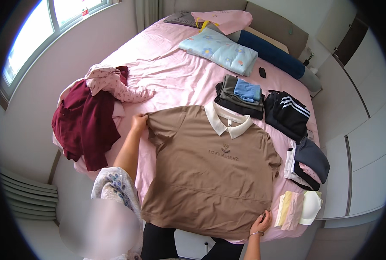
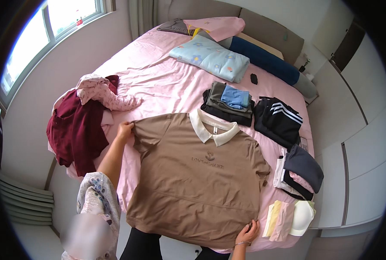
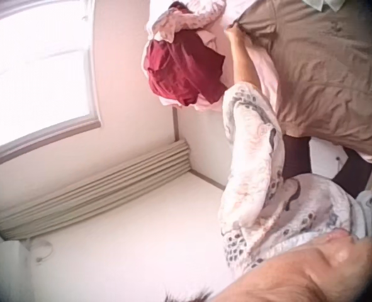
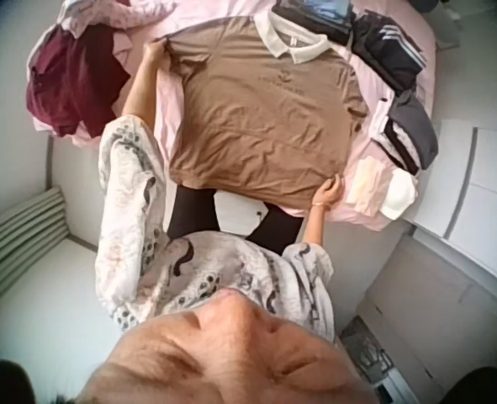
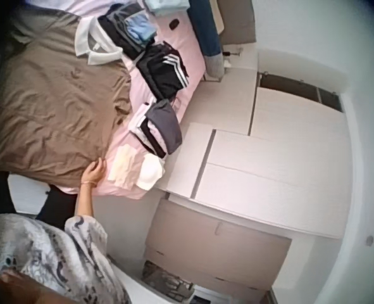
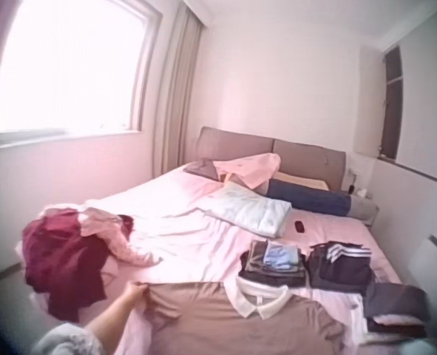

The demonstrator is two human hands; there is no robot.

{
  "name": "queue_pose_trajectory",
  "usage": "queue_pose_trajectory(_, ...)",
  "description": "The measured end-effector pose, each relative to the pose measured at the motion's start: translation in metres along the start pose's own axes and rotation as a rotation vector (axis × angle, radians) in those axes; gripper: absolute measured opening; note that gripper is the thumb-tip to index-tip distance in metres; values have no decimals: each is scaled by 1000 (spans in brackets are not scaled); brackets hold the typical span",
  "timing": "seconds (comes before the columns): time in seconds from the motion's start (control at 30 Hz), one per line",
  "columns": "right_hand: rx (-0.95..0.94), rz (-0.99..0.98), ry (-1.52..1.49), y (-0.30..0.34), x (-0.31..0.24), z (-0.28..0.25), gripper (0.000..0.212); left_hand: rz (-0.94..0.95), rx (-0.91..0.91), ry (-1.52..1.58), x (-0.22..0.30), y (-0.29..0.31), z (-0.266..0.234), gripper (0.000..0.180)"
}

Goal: The person folds a dark gray t-shirt and places it on a stack. Then they unfold, smooth, and fold a brown collared shirt, placing it on the same stack. Finally, they unfold, smooth, and fold a pink patterned pajama top, adding it to the stack.

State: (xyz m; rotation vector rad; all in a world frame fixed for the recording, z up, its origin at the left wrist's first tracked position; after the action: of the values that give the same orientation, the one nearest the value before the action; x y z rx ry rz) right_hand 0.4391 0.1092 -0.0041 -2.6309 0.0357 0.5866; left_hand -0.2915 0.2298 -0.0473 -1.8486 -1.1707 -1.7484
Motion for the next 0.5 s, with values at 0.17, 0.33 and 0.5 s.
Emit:
queue_pose_trajectory(0.17,-9,4,42,-3,-1,-3,36,45,-147,392,-22,57,17,53)
queue_pose_trajectory(0.33,-46,217,-173,-5,46,-10,44,-256,-293,537,-101,158,-17,47)
queue_pose_trajectory(0.5,-146,568,-230,24,138,-3,52,-758,-906,329,-147,273,0,40)
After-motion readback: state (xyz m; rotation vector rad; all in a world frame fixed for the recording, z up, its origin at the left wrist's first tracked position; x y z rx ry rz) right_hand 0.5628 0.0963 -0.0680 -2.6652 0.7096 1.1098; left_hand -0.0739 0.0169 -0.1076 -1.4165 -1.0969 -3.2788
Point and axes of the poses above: each hand's wrist, its own y-axis away from the middle knuckle, its own z-axis out of the palm, x = y × z, the point moved 9 cm from there along -y, towards the middle knuckle, and after that the axes turned 3 degrees about -y, right-handed, at the moved point
